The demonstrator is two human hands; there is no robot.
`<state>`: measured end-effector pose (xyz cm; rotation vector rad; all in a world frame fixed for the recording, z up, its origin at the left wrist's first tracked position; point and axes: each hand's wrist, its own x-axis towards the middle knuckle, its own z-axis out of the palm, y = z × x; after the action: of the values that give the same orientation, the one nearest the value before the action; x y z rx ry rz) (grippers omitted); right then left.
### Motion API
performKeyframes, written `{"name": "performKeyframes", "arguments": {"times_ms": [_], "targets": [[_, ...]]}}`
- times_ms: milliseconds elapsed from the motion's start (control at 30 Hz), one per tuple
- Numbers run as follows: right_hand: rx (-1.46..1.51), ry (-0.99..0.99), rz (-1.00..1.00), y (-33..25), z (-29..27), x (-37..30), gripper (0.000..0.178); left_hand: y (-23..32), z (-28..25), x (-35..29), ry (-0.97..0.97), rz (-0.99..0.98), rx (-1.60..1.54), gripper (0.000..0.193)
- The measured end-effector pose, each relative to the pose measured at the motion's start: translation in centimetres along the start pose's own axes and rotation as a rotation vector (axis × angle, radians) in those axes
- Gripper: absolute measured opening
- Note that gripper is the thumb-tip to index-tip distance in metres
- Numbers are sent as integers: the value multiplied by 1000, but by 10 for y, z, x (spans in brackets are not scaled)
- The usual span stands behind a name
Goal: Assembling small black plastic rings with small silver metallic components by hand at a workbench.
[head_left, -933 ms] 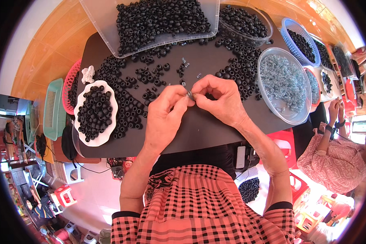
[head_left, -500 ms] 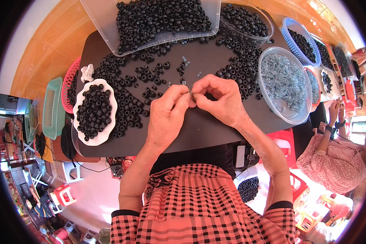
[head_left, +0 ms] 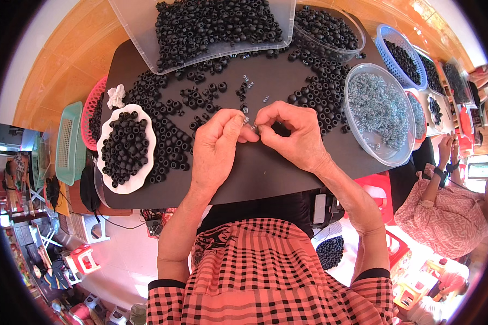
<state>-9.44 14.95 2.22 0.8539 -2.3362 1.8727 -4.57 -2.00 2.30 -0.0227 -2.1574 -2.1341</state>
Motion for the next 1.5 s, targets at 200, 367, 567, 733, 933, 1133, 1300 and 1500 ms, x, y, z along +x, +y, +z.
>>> {"name": "performKeyframes", "arguments": {"times_ms": [200, 367, 567, 733, 933, 1133, 1300, 1500], "targets": [[-138, 50, -77, 1, 2, 1, 9, 1, -1, 0, 11, -24, 0, 20], [-176, 41, -156, 8, 5, 1, 14, 3, 0, 1, 11, -43, -4, 18], [-51, 13, -128, -1, 2, 3, 14, 3, 2, -2, -10, 23, 61, 15], [-1, -46, -80, -2, -3, 3, 13, 4, 5, -4, -22, 53, 46, 12], [290, -35, 119, 10, -1, -1, 9, 9, 8, -8, -17, 95, 201, 11], [344, -64, 149, 9, 0, -1, 12, 7, 8, -8, 20, 188, 296, 13], [449, -92, 214, 7, -1, -2, 13, 8, 8, -9, 34, 282, 385, 14], [506, -112, 231, 5, -4, -2, 13, 7, 9, -11, 47, 391, 488, 18]]}}
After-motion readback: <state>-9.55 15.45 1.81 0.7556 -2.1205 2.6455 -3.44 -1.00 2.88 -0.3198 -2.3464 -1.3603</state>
